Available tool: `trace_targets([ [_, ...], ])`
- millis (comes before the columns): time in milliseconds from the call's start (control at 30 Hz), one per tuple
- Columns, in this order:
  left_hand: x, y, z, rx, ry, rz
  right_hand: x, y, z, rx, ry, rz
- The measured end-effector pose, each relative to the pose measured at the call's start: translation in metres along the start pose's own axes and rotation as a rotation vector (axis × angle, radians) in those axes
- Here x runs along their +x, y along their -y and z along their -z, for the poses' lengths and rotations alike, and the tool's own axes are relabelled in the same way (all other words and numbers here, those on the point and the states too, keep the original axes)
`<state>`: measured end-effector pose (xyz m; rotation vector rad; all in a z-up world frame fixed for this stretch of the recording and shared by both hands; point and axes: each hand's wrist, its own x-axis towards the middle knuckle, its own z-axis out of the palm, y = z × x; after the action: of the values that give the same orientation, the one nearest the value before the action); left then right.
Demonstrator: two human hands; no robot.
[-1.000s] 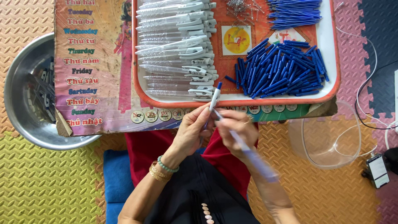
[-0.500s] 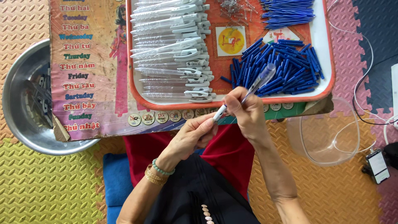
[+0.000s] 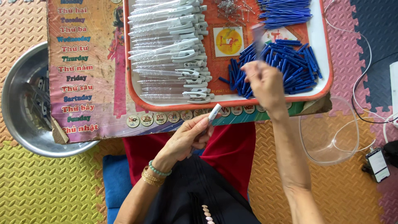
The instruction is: The person assembles pens by inserting blue ink cartridges into clear pen bodies. They pick up a pen body and a cartridge, insert the cartridge, and place the assembled pen into a metal bowl. The person repeats this process throughout the video.
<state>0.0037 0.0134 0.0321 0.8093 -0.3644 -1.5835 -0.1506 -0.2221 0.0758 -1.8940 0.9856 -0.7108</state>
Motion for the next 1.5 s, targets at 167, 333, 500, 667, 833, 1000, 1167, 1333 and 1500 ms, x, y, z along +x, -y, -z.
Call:
trace_targets([
  [167, -0.003, -0.038, -0.004, 0.343, -0.02, -0.082, -0.014, 0.001, 0.004, -0.163, -0.03, 0.113],
  [333, 0.013, -0.094, -0.018, 1.226, -0.001, -0.462, -0.05, 0.03, -0.014, 0.368, 0.019, -0.09],
  [500, 0.04, -0.124, -0.046, 2.087, 0.002, -0.523, -0.052, 0.018, -0.043, 0.907, 0.275, -0.355],
  [667, 0.051, -0.142, -0.063, 2.308, 0.017, -0.693, -0.04, -0.002, -0.047, 1.072, 0.302, -0.354],
  [833, 0.05, -0.157, -0.076, 2.402, -0.004, -0.753, -0.036, -0.002, -0.033, 1.062, 0.271, -0.351],
  [1000, 0.052, -0.18, -0.071, 2.314, 0.024, -0.639, -0.029, 0.006, -0.014, 0.949, 0.179, -0.327],
  [1167, 0.054, -0.209, -0.057, 2.06, 0.113, -0.505, -0.018, -0.003, 0.024, 0.7, 0.111, -0.247],
  [1333, 0.064, -0.219, -0.036, 1.819, 0.179, -0.445, -0.017, -0.009, 0.052, 0.616, 0.042, -0.226],
  [1500, 0.064, -0.228, -0.013, 1.754, 0.11, -0.447, -0.02, -0.013, 0.059, 0.549, -0.013, -0.192],
])
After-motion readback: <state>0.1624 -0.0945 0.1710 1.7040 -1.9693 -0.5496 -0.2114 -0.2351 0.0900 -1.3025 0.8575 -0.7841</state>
